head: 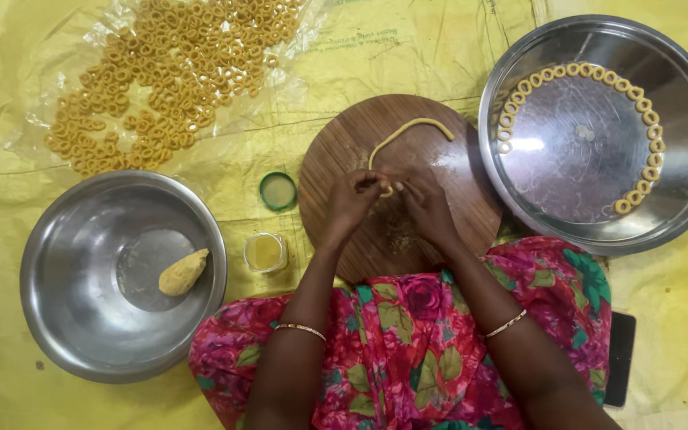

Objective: The person rolls a piece of dough into a thin rope on a wooden board, then shapes it into small rings and places them into a metal tray. The person repeats this process, forming multiple rings and arranging them in a circular pattern.

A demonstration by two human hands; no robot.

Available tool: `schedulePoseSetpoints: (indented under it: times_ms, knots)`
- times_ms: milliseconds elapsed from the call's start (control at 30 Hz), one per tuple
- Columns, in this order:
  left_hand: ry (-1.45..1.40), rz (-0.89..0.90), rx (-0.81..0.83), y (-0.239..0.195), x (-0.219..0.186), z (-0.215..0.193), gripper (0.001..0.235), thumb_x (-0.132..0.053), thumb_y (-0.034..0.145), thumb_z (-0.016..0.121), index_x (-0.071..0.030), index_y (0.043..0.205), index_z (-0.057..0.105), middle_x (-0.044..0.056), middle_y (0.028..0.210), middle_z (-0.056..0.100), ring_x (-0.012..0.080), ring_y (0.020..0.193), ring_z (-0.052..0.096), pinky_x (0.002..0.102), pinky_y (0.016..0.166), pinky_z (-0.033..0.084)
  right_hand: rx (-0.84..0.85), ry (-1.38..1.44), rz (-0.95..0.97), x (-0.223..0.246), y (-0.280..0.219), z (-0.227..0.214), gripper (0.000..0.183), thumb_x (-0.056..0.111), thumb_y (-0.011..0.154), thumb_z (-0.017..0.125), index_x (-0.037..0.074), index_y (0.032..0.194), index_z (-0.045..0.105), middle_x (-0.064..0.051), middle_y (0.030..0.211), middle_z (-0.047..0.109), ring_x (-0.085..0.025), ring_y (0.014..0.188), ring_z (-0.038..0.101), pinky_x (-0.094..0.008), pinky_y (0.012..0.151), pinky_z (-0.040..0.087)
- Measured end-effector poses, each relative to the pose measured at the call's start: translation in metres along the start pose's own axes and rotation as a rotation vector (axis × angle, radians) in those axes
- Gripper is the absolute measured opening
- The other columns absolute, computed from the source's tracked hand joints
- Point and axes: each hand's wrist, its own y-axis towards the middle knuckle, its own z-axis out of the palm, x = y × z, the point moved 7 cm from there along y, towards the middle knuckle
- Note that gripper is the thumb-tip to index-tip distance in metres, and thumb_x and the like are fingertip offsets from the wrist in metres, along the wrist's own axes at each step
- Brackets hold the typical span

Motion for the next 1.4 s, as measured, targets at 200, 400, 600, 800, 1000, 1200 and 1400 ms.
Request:
schedulePoseSetpoints:
  times_ms: [200, 400, 600, 800, 1000, 1200, 1400]
  knots:
    - [0.248, 0.198, -0.107, -0.011, -0.037, -0.004, 0.019, -0.011, 0.088, 0.075, -0.002, 0.104, 0.07, 0.011, 0.09, 0.077, 0.0177, 0.083, 0.076, 0.031, 0.071, 0.059, 0.027, 0.193, 0.223, -0.024, -0.002, 0.008, 0.028, 0.009, 0.098, 0.065, 0.002, 0.126, 0.067, -0.011, 0.122, 0.061, -0.022, 0.118, 0.062, -0.032, 0.102, 0.051]
    - [0.45, 0.292, -0.147, -0.029, -0.065, -0.001, 0.015, -0.014, 0.093, 0.073, -0.005, 0.105, 0.069, 0.016, 0.093, 0.074, 0.0306, 0.087, 0.074, 0.04, 0.074, 0.057, 0.045, 0.02, 0.103, -0.021, -0.002, 0.008, 0.011, 0.005, 0.099, 0.067, -0.001, 0.108, 0.069, -0.01, 0.123, 0.07, -0.02, 0.116, 0.064, -0.033, 0.099, 0.051]
    - [0.837, 0.526, -0.248, -0.045, -0.092, 0.015, 0.006, -0.013, 0.095, 0.069, -0.009, 0.093, 0.065, 0.011, 0.091, 0.069, 0.0313, 0.092, 0.066, 0.046, 0.073, 0.054, 0.013, 0.122, 0.196, -0.032, -0.003, 0.011, 0.021, 0.008, 0.095, 0.071, -0.001, 0.114, 0.068, -0.011, 0.115, 0.064, -0.02, 0.11, 0.064, -0.031, 0.096, 0.051]
    - [0.948, 0.593, -0.233, -0.046, -0.091, 0.021, 0.014, -0.012, 0.087, 0.068, -0.008, 0.1, 0.064, 0.01, 0.092, 0.066, 0.0308, 0.092, 0.065, 0.044, 0.075, 0.054, -0.018, 0.03, 0.078, -0.029, -0.002, 0.009, 0.021, 0.006, 0.092, 0.074, 0.0, 0.111, 0.07, -0.012, 0.109, 0.068, -0.027, 0.11, 0.063, -0.036, 0.098, 0.048]
    - [1.043, 0.748, -0.313, -0.045, -0.091, 0.028, 0.014, -0.014, 0.086, 0.071, -0.006, 0.094, 0.063, 0.016, 0.093, 0.065, 0.0345, 0.094, 0.064, 0.046, 0.076, 0.053, -0.05, -0.159, 0.009, -0.028, 0.0, 0.008, 0.02, 0.007, 0.085, 0.076, -0.001, 0.098, 0.062, -0.015, 0.102, 0.065, -0.033, 0.103, 0.063, -0.038, 0.094, 0.048]
    - [0.216, 0.244, -0.373, -0.019, -0.055, -0.032, 0.018, -0.01, 0.092, 0.069, -0.002, 0.108, 0.07, 0.013, 0.096, 0.075, 0.0213, 0.089, 0.075, 0.033, 0.074, 0.058, 0.002, -0.199, -0.173, -0.007, -0.002, 0.016, 0.015, 0.01, 0.093, 0.075, 0.001, 0.098, 0.064, -0.013, 0.108, 0.07, -0.034, 0.104, 0.063, -0.041, 0.094, 0.047]
    - [0.047, 0.053, -0.305, -0.004, -0.012, -0.034, 0.018, -0.013, 0.095, 0.072, -0.002, 0.109, 0.077, 0.007, 0.088, 0.077, 0.015, 0.077, 0.069, 0.029, 0.07, 0.054, 0.057, -0.287, -0.128, 0.008, -0.004, 0.02, 0.012, 0.011, 0.092, 0.074, 0.003, 0.101, 0.07, -0.015, 0.109, 0.067, -0.035, 0.106, 0.063, -0.04, 0.091, 0.051]
